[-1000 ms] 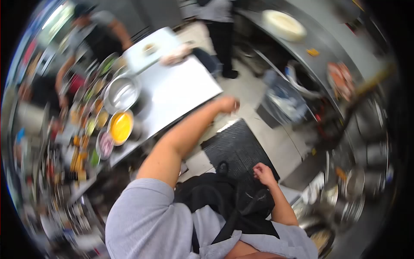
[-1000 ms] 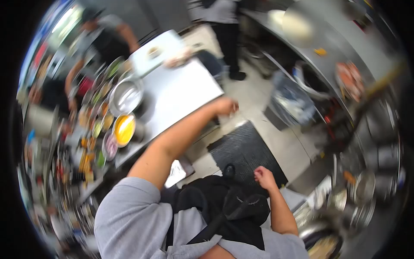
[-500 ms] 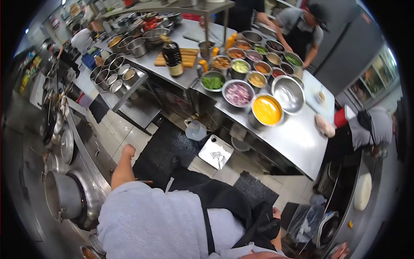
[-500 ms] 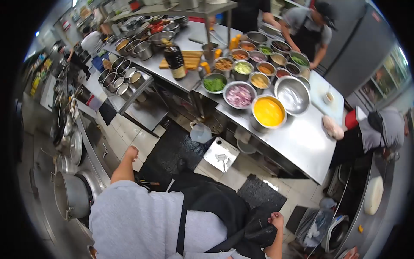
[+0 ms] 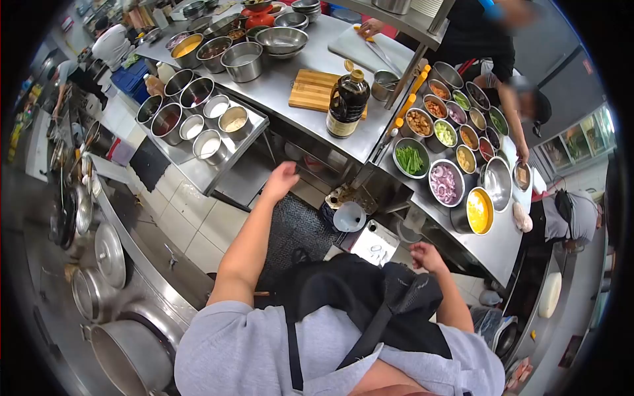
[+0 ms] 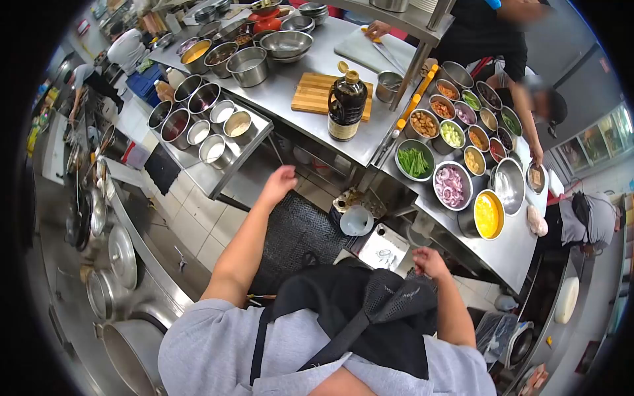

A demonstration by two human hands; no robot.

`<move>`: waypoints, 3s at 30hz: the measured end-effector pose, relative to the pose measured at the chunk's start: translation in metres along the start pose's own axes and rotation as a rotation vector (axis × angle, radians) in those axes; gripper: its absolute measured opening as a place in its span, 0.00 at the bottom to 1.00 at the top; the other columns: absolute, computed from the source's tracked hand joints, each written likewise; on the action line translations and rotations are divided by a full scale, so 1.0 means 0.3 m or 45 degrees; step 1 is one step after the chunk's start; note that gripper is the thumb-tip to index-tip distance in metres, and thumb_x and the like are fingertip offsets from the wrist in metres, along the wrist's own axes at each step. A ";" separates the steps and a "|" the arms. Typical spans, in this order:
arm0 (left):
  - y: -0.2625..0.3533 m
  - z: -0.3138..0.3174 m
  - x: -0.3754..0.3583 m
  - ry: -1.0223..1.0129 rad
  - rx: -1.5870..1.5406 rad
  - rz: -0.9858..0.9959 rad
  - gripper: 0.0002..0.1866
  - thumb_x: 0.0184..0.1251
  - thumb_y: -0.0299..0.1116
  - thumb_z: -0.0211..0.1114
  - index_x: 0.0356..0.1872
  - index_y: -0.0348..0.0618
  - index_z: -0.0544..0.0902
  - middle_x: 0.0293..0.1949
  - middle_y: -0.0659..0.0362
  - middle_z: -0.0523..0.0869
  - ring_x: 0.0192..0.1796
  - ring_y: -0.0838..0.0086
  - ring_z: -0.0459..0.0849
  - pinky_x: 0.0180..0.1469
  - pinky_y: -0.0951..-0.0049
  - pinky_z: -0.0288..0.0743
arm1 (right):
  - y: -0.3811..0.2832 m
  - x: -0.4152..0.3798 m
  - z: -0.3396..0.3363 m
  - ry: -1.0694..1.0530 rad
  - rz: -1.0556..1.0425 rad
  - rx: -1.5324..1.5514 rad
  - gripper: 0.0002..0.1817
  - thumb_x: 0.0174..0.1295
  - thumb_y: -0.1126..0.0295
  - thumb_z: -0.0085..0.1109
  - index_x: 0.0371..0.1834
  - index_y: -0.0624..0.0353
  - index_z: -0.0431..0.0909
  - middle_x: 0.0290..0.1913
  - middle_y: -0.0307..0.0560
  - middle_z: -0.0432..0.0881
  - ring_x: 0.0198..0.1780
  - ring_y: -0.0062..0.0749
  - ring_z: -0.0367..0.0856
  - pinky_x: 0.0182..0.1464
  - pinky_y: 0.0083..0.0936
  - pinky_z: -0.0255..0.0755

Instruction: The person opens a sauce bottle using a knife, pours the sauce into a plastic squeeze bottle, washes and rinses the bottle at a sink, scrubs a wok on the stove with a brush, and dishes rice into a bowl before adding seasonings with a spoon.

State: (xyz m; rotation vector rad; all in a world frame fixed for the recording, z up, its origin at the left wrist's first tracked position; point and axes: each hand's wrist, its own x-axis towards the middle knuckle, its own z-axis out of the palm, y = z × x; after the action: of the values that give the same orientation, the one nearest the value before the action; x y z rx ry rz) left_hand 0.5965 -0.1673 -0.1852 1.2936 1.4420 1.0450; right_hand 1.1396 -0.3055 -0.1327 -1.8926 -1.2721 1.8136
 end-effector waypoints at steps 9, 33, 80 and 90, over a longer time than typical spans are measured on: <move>0.942 0.094 0.485 0.136 0.787 1.170 0.38 0.48 0.31 0.76 0.64 0.44 0.71 0.66 0.50 0.71 0.68 0.53 0.69 0.69 0.59 0.66 | -0.331 0.177 0.153 -0.139 -0.120 -0.074 0.16 0.65 0.74 0.61 0.55 0.64 0.77 0.22 0.37 0.78 0.21 0.20 0.77 0.24 0.21 0.71; 0.812 0.167 0.657 0.161 0.637 0.916 0.21 0.57 0.39 0.73 0.50 0.44 0.79 0.45 0.52 0.81 0.45 0.49 0.83 0.44 0.54 0.78 | -0.958 0.538 0.175 0.377 -0.928 -0.385 0.46 0.56 0.68 0.70 0.77 0.57 0.54 0.67 0.60 0.70 0.61 0.43 0.76 0.60 0.37 0.74; 0.559 0.180 0.486 -0.108 0.013 0.174 0.18 0.63 0.37 0.70 0.48 0.37 0.82 0.44 0.47 0.88 0.48 0.60 0.87 0.52 0.64 0.78 | -1.344 0.672 0.299 0.381 -1.446 -0.502 0.55 0.41 0.76 0.74 0.76 0.59 0.53 0.70 0.57 0.64 0.70 0.48 0.66 0.72 0.34 0.60; 0.520 0.180 0.409 0.120 0.265 0.410 0.18 0.65 0.29 0.64 0.56 0.43 0.81 0.53 0.47 0.77 0.57 0.53 0.78 0.61 0.62 0.72 | -1.088 0.631 0.426 0.048 -0.902 0.217 0.23 0.65 0.77 0.57 0.64 0.64 0.71 0.60 0.50 0.78 0.61 0.33 0.76 0.55 0.27 0.75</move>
State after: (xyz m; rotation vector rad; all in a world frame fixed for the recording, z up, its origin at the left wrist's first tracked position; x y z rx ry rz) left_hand 0.6796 -0.0297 -0.0570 1.6872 1.4738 1.2019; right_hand 0.8613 -0.0275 -0.0688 -1.1590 -1.4675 1.4350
